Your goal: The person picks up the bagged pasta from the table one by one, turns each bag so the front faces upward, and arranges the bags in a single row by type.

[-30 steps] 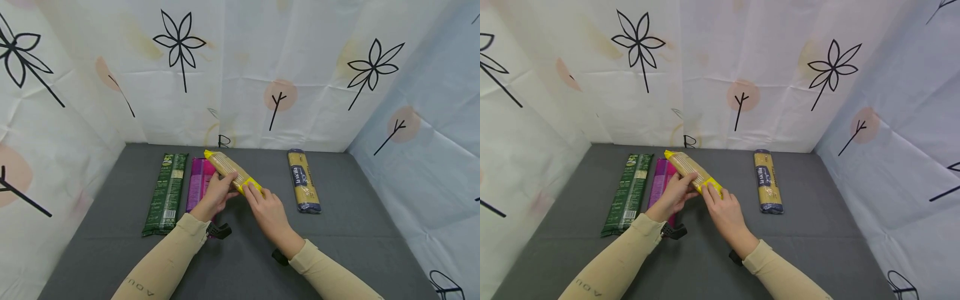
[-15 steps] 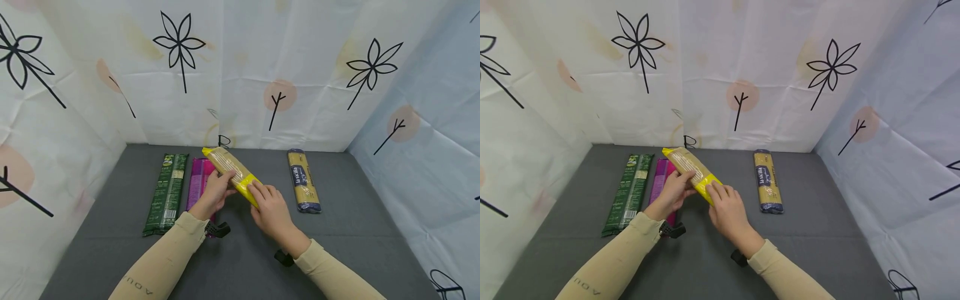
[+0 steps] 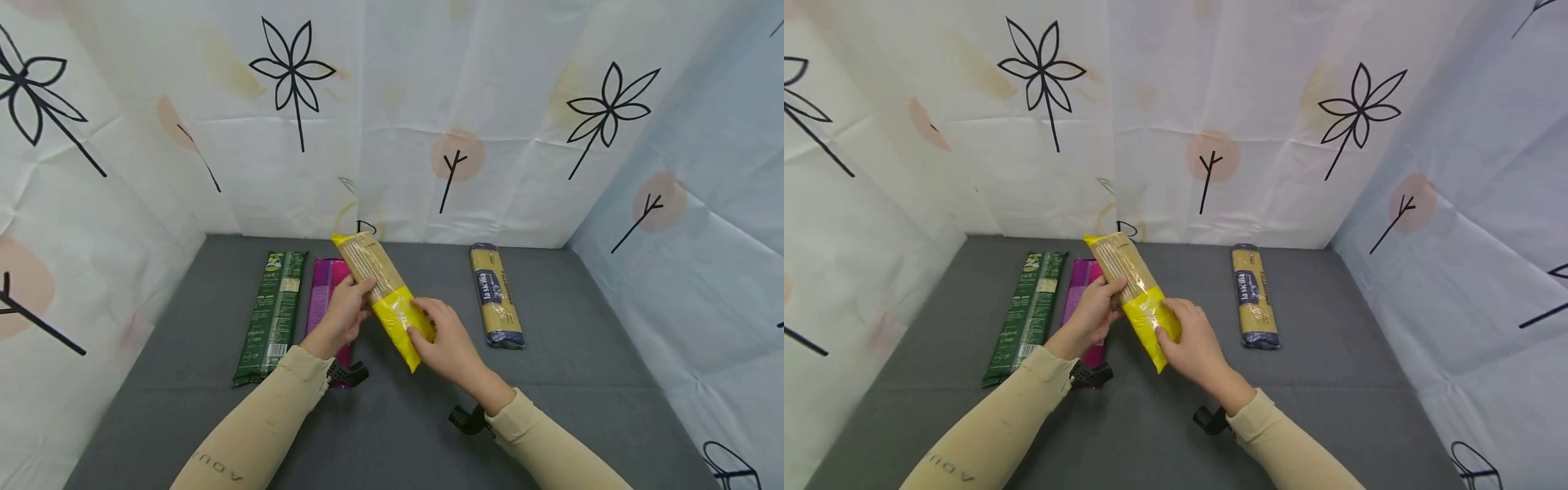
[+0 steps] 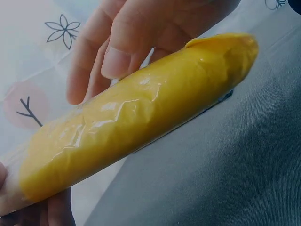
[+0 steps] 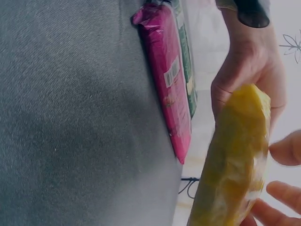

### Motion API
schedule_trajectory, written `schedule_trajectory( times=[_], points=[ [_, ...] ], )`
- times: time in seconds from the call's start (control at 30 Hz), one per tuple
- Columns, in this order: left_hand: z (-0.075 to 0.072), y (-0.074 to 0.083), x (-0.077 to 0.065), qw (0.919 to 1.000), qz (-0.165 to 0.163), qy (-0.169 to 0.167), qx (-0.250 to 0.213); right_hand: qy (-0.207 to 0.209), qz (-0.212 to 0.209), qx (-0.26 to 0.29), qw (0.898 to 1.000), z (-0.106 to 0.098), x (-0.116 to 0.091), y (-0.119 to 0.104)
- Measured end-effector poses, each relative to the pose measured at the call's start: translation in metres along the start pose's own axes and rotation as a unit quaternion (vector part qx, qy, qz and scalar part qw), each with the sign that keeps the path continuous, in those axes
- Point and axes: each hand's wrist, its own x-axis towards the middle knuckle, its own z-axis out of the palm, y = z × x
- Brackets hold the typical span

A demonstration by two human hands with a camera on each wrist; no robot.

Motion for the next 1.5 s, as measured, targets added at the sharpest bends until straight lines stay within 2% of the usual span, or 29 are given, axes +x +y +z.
schedule_trajectory(
  times=[0.1,0.2,0.27,0.4,0.47,0.53,0.7,0.9,1.03,1.17,1.23,1.33,1.4,1.5],
  points=[
    [-0.002,0.000,-0.001,1.0000,-0.001,-0.004,0.003,-0.020,0.048,0.054,0.997,0.000,0.000,0.001],
    [-0.003,0.000,0.000,0.9999,-0.004,-0.009,0.006,-0.054,0.101,0.117,0.987,0.001,-0.001,0.005],
    [-0.003,-0.001,0.000,0.9998,-0.007,-0.014,0.010,-0.087,0.132,0.177,0.971,0.002,-0.001,0.009],
    [-0.001,-0.004,0.000,0.9985,0.001,-0.024,0.048,-0.154,0.175,0.277,0.932,0.008,-0.001,0.014],
    [0.000,-0.006,-0.001,0.9966,0.010,-0.025,0.077,-0.169,0.184,0.300,0.921,0.010,-0.001,0.015],
    [0.000,-0.008,-0.001,0.9937,0.020,-0.021,0.108,-0.174,0.186,0.311,0.916,0.013,-0.002,0.015],
    [0.000,-0.013,-0.001,0.9856,0.036,-0.019,0.164,-0.167,0.195,0.318,0.913,0.018,-0.003,0.018],
    [0.001,-0.017,-0.001,0.9725,0.067,-0.038,0.220,-0.155,0.203,0.323,0.911,0.014,-0.002,0.014],
    [0.003,-0.017,-0.003,0.9676,0.073,-0.051,0.236,-0.148,0.202,0.323,0.913,0.007,-0.001,0.008],
    [0.005,-0.020,-0.003,0.9630,0.087,-0.072,0.245,-0.136,0.205,0.321,0.915,0.008,-0.001,0.018],
    [0.009,-0.014,-0.009,0.9580,0.099,-0.092,0.253,-0.125,0.204,0.322,0.916,0.009,-0.001,0.024],
    [0.013,-0.016,-0.009,0.9507,0.120,-0.114,0.262,-0.114,0.206,0.322,0.917,0.007,0.001,0.030],
    [0.016,-0.018,-0.009,0.9435,0.130,-0.115,0.282,-0.107,0.204,0.324,0.917,0.004,0.002,0.033],
    [0.017,-0.031,-0.003,0.9308,0.143,-0.107,0.319,-0.097,0.207,0.322,0.919,-0.001,0.003,0.038]
  ],
)
